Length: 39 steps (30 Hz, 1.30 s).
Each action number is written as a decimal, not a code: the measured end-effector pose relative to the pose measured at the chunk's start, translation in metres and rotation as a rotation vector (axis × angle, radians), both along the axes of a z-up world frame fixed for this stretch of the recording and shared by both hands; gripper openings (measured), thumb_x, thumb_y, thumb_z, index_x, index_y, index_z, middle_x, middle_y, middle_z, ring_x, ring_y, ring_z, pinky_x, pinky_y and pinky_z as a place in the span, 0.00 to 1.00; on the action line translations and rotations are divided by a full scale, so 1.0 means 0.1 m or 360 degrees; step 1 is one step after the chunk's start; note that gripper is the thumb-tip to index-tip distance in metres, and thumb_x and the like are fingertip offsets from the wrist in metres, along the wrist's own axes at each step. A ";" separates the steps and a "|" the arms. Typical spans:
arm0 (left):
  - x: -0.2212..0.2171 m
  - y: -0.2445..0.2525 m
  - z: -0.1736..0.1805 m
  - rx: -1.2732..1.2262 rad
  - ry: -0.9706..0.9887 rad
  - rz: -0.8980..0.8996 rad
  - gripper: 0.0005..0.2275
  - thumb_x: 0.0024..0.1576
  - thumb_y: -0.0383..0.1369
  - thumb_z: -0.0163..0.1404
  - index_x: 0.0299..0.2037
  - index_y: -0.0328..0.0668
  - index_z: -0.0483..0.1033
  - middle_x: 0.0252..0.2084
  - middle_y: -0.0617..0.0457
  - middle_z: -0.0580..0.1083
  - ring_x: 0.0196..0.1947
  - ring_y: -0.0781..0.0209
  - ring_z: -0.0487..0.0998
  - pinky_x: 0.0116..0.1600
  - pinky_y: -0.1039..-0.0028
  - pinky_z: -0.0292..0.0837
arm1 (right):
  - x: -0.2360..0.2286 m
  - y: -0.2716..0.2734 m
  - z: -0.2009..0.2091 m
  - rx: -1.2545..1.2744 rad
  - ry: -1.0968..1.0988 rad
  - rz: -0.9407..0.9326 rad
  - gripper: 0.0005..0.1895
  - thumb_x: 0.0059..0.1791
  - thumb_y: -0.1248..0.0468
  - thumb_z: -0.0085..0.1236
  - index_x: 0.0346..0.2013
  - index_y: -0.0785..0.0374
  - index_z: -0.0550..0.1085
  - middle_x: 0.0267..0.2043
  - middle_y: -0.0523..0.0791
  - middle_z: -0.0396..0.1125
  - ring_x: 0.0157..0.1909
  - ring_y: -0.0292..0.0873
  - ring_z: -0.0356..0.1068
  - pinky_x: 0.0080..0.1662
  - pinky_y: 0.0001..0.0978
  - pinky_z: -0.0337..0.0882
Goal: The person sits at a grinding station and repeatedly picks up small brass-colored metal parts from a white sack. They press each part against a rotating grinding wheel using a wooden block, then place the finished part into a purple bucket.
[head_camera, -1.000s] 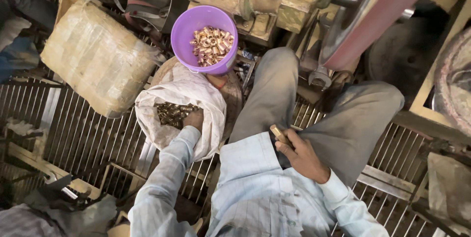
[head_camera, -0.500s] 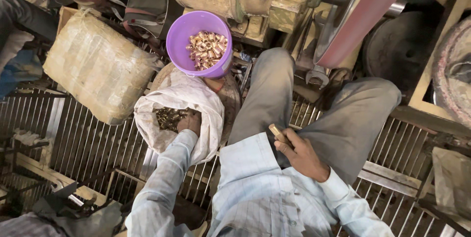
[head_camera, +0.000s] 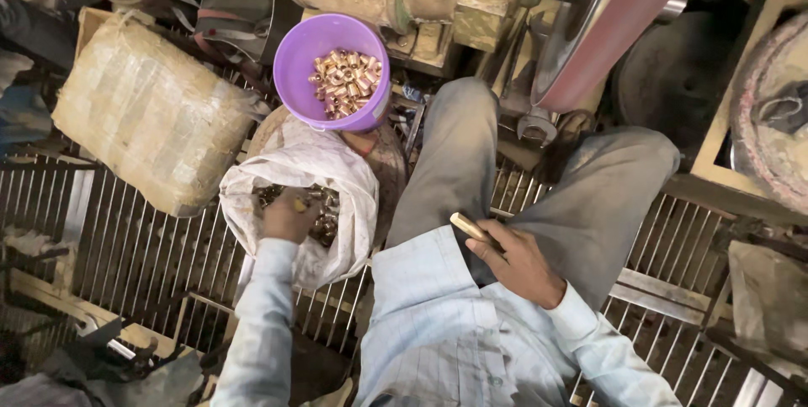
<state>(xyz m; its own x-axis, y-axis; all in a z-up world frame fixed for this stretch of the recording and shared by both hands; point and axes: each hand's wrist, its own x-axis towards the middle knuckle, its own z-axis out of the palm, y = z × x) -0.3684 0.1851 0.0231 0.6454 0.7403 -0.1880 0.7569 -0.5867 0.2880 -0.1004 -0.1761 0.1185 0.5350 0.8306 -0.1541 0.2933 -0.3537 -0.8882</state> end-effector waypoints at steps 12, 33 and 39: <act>0.93 -1.16 1.20 -0.2105 -0.1221 0.0151 0.13 0.55 0.24 0.60 0.49 0.34 0.76 0.33 0.55 0.79 0.20 0.73 0.69 0.24 0.81 0.62 | 0.01 0.20 0.53 0.0548 -0.0839 0.0177 0.16 0.48 0.63 0.66 0.48 0.66 0.76 0.41 0.49 0.75 0.37 0.49 0.76 0.42 0.39 0.77; 1.44 -2.16 0.75 -0.2871 -0.0949 0.0059 0.09 0.58 0.24 0.55 0.48 0.35 0.74 0.32 0.54 0.74 0.20 0.72 0.67 0.23 0.80 0.62 | -0.24 -0.18 -0.05 0.0462 -0.0119 -0.0867 0.13 0.51 0.65 0.66 0.44 0.69 0.75 0.28 0.43 0.66 0.29 0.33 0.63 0.33 0.26 0.66; 1.49 -2.10 0.75 -0.3258 -0.1444 0.0510 0.10 0.64 0.30 0.49 0.53 0.36 0.71 0.35 0.52 0.73 0.21 0.67 0.66 0.28 0.78 0.62 | -0.12 -0.24 0.24 0.0382 -0.0601 -0.0719 0.14 0.48 0.65 0.68 0.44 0.68 0.76 0.33 0.48 0.71 0.30 0.41 0.71 0.34 0.29 0.70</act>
